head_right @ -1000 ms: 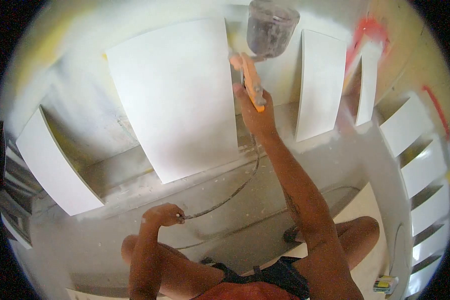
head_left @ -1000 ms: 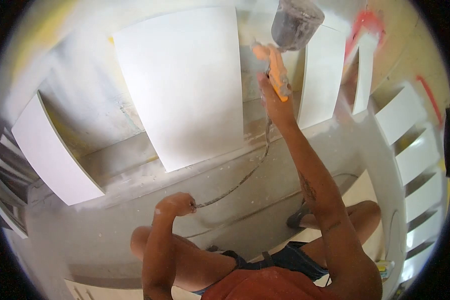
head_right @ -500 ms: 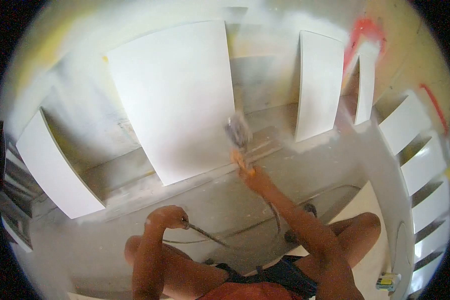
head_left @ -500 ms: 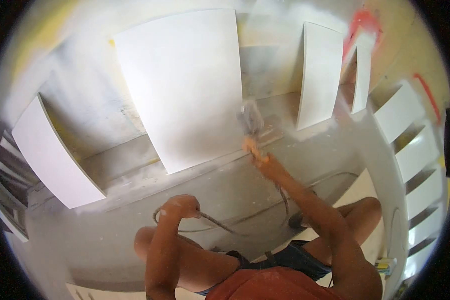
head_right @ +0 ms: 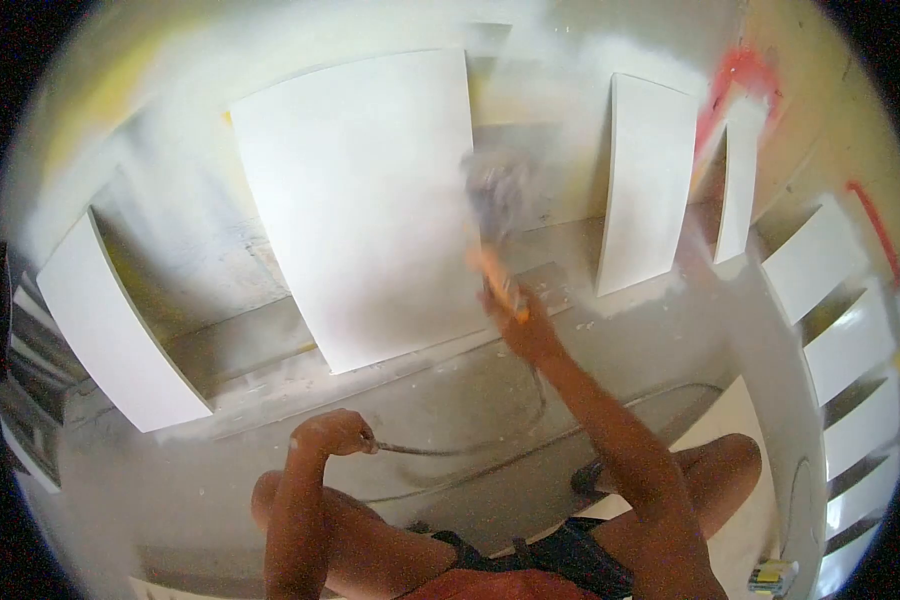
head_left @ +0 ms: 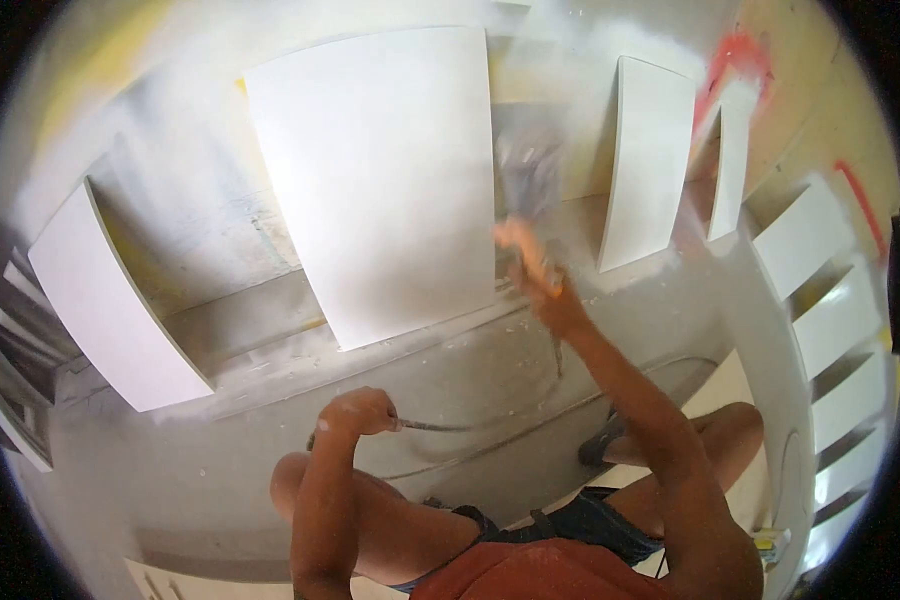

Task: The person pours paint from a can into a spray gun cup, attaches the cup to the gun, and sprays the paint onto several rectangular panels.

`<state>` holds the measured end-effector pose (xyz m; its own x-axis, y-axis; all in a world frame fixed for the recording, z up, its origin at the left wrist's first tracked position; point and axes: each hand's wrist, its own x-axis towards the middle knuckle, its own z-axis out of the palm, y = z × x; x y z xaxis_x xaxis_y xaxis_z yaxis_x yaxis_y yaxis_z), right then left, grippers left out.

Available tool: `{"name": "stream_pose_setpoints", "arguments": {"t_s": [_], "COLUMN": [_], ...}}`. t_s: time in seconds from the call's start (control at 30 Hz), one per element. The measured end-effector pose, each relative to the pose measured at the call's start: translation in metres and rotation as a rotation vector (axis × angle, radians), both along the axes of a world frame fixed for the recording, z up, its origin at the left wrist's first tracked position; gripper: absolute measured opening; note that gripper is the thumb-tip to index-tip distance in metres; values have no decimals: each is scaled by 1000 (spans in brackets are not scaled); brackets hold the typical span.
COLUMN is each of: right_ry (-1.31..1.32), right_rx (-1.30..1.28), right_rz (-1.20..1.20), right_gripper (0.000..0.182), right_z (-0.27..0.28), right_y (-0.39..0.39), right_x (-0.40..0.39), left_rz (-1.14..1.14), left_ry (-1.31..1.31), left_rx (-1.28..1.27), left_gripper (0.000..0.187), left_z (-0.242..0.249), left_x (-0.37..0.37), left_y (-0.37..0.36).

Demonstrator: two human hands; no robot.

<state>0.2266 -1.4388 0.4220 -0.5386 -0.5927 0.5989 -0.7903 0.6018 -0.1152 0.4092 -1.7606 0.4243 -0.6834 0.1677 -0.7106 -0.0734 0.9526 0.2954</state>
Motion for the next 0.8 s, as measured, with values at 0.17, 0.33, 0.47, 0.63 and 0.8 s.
{"name": "stream_pose_setpoints", "arguments": {"t_s": [0.17,0.33,0.47,0.63,0.8], "right_ry": [-1353,-801,-743,-768,-751], "right_rx": [-56,88,-609,-866,-692], "right_rz": [-453,-279,-205,-30,-48], "right_gripper": [34,50,41,33,44], "right_z": [-33,-121,88,156,58], "right_y": [10,24,-63,-80,-41], "right_x": [100,29,18,-5,19], "left_rz": [-111,-147,-109,-65,-40], "left_ry": [-26,-66,-4,19,-20], "left_rx": [39,8,50,83,16], "left_gripper": [36,36,38,43,43], "left_z": [-3,-3,2,6,3], "left_x": [-1,-1,4,2,-1], "left_y": [5,8,4,1,0]}}
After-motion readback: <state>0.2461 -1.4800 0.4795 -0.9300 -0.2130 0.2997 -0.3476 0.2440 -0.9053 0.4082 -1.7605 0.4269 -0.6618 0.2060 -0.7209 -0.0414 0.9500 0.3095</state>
